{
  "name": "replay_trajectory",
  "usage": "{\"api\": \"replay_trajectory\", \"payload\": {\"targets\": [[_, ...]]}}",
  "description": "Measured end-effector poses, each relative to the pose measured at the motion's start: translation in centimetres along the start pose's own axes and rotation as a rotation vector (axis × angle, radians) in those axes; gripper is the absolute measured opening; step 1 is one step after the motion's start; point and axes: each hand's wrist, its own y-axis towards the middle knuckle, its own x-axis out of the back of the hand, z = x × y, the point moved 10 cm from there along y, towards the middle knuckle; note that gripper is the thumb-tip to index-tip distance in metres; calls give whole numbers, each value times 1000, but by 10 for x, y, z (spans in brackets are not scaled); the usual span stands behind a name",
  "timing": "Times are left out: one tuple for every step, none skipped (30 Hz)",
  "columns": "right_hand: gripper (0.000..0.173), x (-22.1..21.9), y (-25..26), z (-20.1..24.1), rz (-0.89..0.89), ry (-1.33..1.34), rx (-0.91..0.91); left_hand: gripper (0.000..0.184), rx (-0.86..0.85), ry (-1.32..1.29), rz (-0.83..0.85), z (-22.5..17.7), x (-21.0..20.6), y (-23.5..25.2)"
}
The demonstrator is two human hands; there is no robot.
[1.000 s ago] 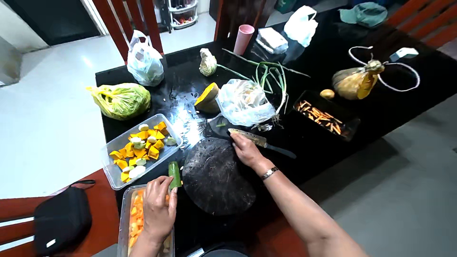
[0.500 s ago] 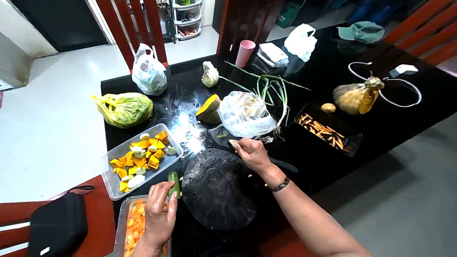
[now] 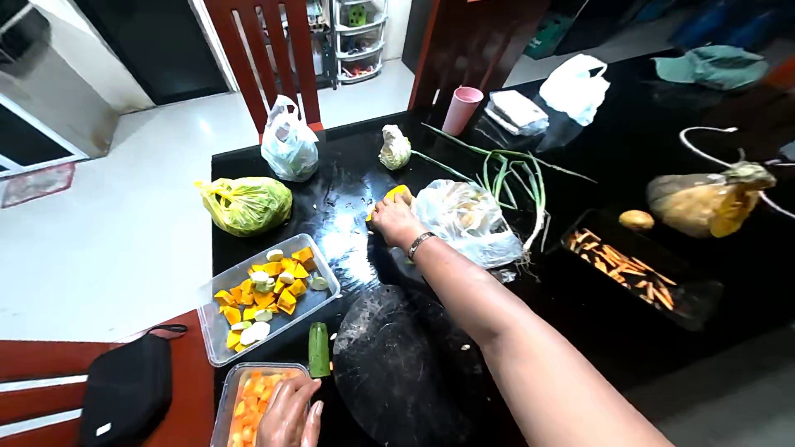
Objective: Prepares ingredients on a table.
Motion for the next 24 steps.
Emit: {"api": "replay_trajectory", "payload": {"targets": [[27,-4,6,1,43,-14,-4,29,23,14,-2,4,5,-6],[24,-8,11,1,83,-21,-16,28,47,21,-2,7,10,-11],[23,-12,15,1,106,-34,-28,28,69,26,-7,10,14,-17],[22,-15,18,1,118,-50,-41,28,90,28,-14,11,18,-21],[23,-17,22,0,129,-72,-54,28,109,26,-19,13,21,-25],[23,-18,25,1,130,-94,-64,27,123,24,-23,14,23,-29],[22,-18,27,2,123,-101,-71,27,135,21,-23,15,24,-32],[20,-18,28,5,124,-108,-76,27,145,15,-23,16,23,-34],[20,-18,29,7,129,-115,-86,27,148,10,-22,17,22,-36],[20,-20,29,9,137,-128,-95,27,148,8,-20,17,21,-36],[20,-23,29,9,146,-140,-100,27,145,8,-18,16,20,-36],[20,-26,27,10,147,-142,-95,26,139,8,-16,15,20,-34],[20,-27,25,9,138,-128,-84,26,130,4,-17,14,19,-33],[20,-28,23,8,119,-106,-66,27,121,0,-20,13,19,-32],[21,-28,19,7,94,-90,-46,27,111,-6,-26,12,18,-31],[23,-25,14,5,48,-62,-29,27,98,-16,-35,11,17,-29],[26,-19,8,2,-4,-26,-15,26,84,-34,-39,10,15,-26],[31,-10,1,-1,-64,10,-6,26,70,-57,-37,8,13,-22],[40,2,-8,-4,-129,49,-4,25,55,-83,-33,4,11,-17],[47,17,-21,-7,-218,109,-5,25,44,-119,-34,0,8,-9],[54,32,-37,-12,-337,210,-5,25,38,-170,-40,-4,3,1],[61,46,-58,-15,-466,354,-2,28,49,-234,-51,-7,-3,12],[69,55,-81,-17,-605,502,6,35,85,-319,-55,-8,-12,25],[74,62,-106,-14,-731,635,10,49,151,-426,-44,-7,-24,38]]}}
